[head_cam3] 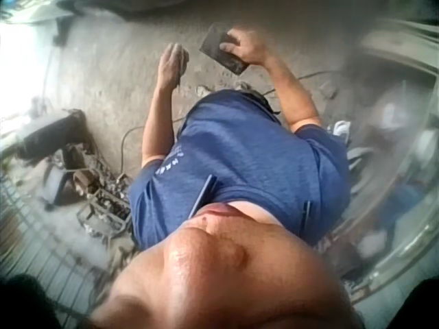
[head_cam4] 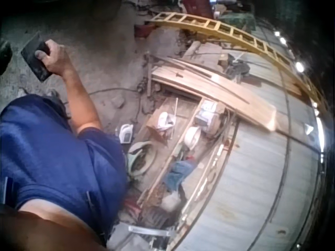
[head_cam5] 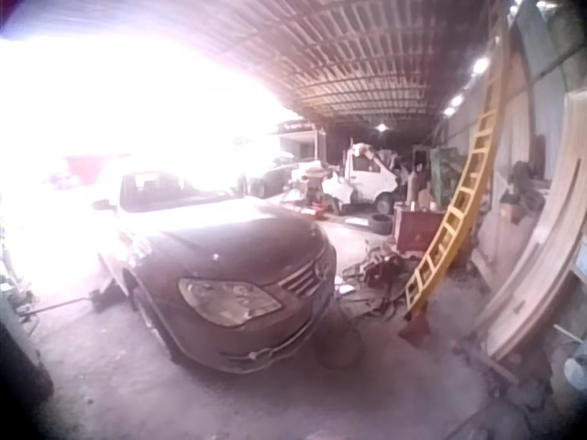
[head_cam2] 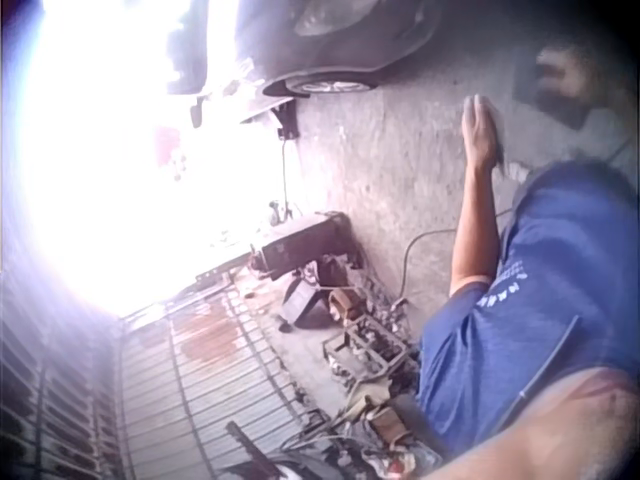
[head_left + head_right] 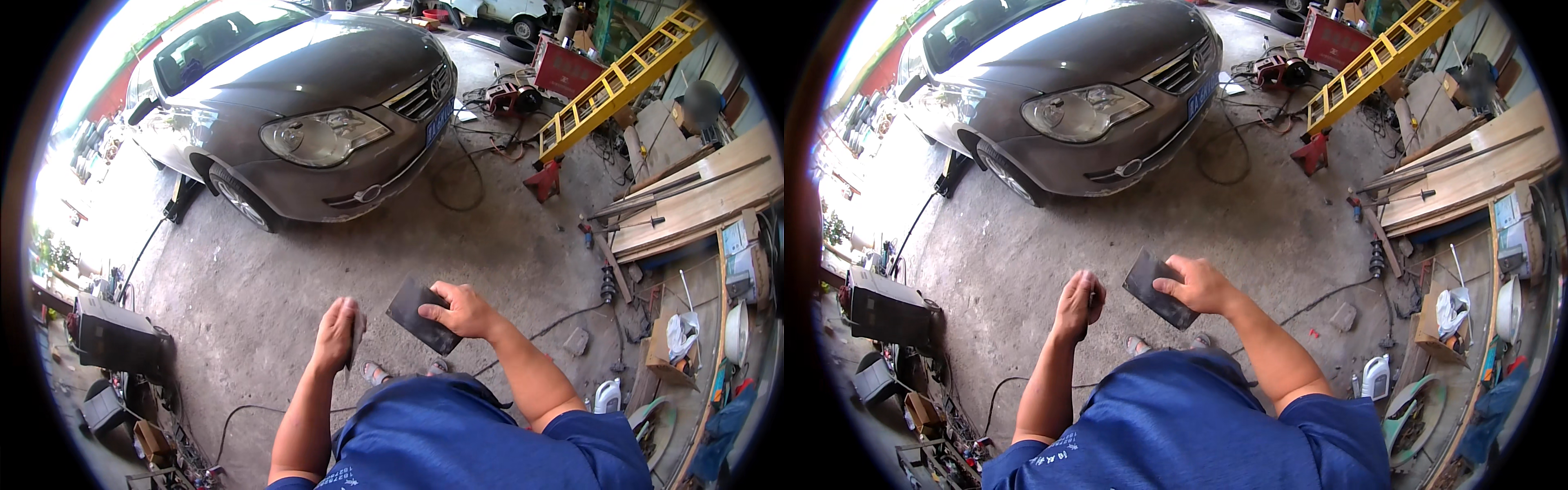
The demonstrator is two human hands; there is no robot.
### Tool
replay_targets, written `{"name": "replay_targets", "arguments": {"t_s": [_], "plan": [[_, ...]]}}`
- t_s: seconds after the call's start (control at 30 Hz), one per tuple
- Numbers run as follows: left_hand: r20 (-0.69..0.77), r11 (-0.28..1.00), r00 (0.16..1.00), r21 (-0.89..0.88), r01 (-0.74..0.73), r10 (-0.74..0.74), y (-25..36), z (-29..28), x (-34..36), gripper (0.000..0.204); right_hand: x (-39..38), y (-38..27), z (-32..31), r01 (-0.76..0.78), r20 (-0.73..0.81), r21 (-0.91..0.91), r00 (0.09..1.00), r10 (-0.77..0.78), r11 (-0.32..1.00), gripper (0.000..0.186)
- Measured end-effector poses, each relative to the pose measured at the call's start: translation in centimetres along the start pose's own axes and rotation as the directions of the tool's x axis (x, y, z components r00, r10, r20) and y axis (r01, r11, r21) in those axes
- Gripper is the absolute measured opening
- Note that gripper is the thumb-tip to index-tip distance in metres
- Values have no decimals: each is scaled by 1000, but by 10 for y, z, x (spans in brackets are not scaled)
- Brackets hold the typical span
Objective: The person applies a beige body filler to the side and front bumper of a gray car using a metal spreader. They smooth the filler over the surface and then clean the spreader with a sanding block.
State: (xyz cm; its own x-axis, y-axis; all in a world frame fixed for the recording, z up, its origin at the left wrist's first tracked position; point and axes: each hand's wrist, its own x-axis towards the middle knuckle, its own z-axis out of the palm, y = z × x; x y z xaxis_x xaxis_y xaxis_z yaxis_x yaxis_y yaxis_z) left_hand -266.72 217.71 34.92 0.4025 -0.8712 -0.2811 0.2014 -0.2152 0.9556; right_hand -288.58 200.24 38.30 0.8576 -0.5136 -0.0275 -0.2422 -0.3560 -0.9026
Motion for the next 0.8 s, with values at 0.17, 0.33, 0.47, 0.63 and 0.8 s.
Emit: {"name": "replay_targets", "arguments": {"t_s": [0.17, 0.33, 0.47, 0.63, 0.8], "plan": [[143, 986, 984, 113, -126, 109, 22, 35, 3, 26, -1, -12, 6, 2, 137, -182, 990, 23, 983, 42], [54, 972, 999, 236, -19, 6, 19, 36, 0, 22, -2, -14, 1, 50, 99, -161, 994, -34, 986, 42], [88, 952, 994, 304, 28, -58, 16, 35, -4, 24, -4, -11, -2, 27, 47, -38, 999, -25, 999, 40], [82, 967, 995, 252, 29, -51, 1, 33, -3, 26, -4, -1, 8, -31, -120, 24, 992, 33, 999, 41], [75, 971, 994, 232, 61, -80, -7, 36, -6, 34, 3, 3, 5, -88, -267, 11, 960, 88, 996, 43]]}}
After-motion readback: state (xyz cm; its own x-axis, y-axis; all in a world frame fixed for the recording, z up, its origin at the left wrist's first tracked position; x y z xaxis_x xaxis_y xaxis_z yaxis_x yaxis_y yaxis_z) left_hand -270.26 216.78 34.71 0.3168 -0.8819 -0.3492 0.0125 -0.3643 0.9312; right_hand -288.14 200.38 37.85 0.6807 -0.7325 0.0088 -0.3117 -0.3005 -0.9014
